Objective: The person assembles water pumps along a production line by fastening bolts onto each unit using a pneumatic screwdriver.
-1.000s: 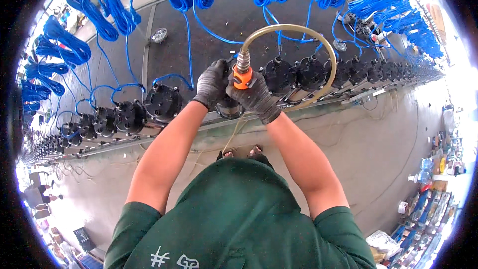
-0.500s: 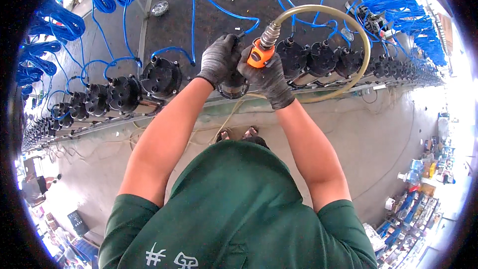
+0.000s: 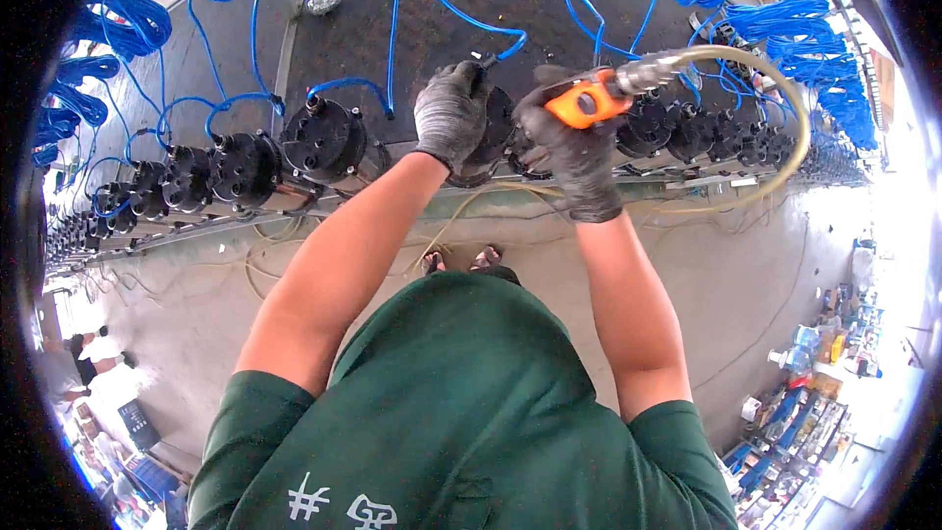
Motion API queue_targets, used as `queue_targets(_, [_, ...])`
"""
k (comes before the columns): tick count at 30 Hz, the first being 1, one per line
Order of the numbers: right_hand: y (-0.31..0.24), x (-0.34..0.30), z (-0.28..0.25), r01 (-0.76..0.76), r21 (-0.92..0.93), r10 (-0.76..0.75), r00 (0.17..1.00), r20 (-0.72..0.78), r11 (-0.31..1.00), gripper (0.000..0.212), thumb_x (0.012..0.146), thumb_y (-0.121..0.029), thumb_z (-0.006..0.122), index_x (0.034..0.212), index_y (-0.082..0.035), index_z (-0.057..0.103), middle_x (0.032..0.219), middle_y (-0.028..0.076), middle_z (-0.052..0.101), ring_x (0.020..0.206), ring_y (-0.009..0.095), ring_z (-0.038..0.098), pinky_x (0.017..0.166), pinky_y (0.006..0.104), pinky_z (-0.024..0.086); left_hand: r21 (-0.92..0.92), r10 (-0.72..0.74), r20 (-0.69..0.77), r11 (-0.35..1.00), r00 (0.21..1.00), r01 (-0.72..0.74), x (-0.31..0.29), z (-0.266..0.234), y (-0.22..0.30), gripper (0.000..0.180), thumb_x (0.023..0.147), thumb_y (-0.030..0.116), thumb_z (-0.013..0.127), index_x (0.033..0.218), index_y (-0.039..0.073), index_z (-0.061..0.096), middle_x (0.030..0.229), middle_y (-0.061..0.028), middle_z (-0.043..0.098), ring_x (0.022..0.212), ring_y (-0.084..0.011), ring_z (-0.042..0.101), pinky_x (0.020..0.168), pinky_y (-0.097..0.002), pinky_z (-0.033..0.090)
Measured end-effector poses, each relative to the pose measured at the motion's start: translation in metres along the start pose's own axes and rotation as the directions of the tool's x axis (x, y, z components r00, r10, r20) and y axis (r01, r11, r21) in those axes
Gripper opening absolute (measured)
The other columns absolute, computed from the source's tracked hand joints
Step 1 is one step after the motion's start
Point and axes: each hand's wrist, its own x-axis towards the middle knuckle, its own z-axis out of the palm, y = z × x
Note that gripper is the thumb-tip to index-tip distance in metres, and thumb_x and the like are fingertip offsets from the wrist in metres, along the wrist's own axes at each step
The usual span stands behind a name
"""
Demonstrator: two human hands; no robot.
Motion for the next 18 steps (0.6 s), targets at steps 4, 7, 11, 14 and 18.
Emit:
queue_targets(4, [-0.021,0.002,0.004,0.132,-0.042,-0.135,0.988,-0.079,0.99,0.061,0.077,-0.011,0.082,0.13,0.003,0.054,0.093,0.01,0.071,0.081,0.019,0.07,0.078,0.0331,0.057,-0.256,-0.18,-0.08,0.954,0.98,0.155,-0.007,0.009,0.002,0.022,0.092,0.024,0.069,0.109,0.008,0.067,0.109,-0.0176,0.067,0.102,-0.0387,0.064,0.088,-0.0454,0.052])
queue_targets(7, [-0.019,0.002,0.017,0.122,0.113,-0.119,0.992,-0.028,0.986,0.06,0.077,-0.012,0.082,0.129,0.001,0.055,0.092,0.012,0.072,0.083,0.022,0.071,0.077,0.0345,0.058,-0.714,-0.283,-0.13,0.692,0.95,0.108,-0.02,0.03,-0.035,0.02,0.094,0.005,0.065,0.114,0.006,0.065,0.108,-0.0098,0.068,0.101,-0.0262,0.065,0.093,-0.0358,0.051])
queue_targets(11, [0.001,-0.004,0.032,0.072,0.098,-0.07,0.997,-0.025,0.993,0.055,0.078,-0.005,0.078,0.128,0.003,0.055,0.089,0.013,0.072,0.083,0.027,0.072,0.079,0.0394,0.059,-0.871,-0.402,-0.042,0.464,0.915,0.164,-0.064,0.032,-0.084,0.031,0.093,-0.01,0.056,0.12,0.002,0.059,0.112,-0.006,0.065,0.104,-0.0168,0.06,0.096,-0.0298,0.048])
queue_targets(14, [0.023,-0.003,0.044,0.05,0.001,-0.05,0.999,-0.012,0.999,0.055,0.078,-0.005,0.078,0.127,0.003,0.055,0.09,0.012,0.072,0.083,0.025,0.072,0.078,0.0369,0.059,-0.782,-0.371,0.147,0.524,0.917,0.337,-0.1,0.047,-0.1,0.032,0.09,-0.012,0.057,0.119,0.002,0.058,0.112,-0.0067,0.065,0.104,-0.0178,0.06,0.096,-0.0306,0.048])
queue_targets(18, [0.045,0.003,0.046,0.08,-0.213,-0.059,0.993,0.106,0.974,0.046,0.081,-0.009,0.078,0.123,-0.001,0.059,0.095,0.004,0.071,0.083,0.012,0.065,0.077,0.027,0.055,-0.711,-0.33,0.191,0.603,0.924,0.362,-0.114,0.043,-0.066,0.033,0.091,0.0,0.065,0.122,0.002,0.054,0.106,-0.0103,0.07,0.097,-0.0203,0.066,0.088,-0.0331,0.053])
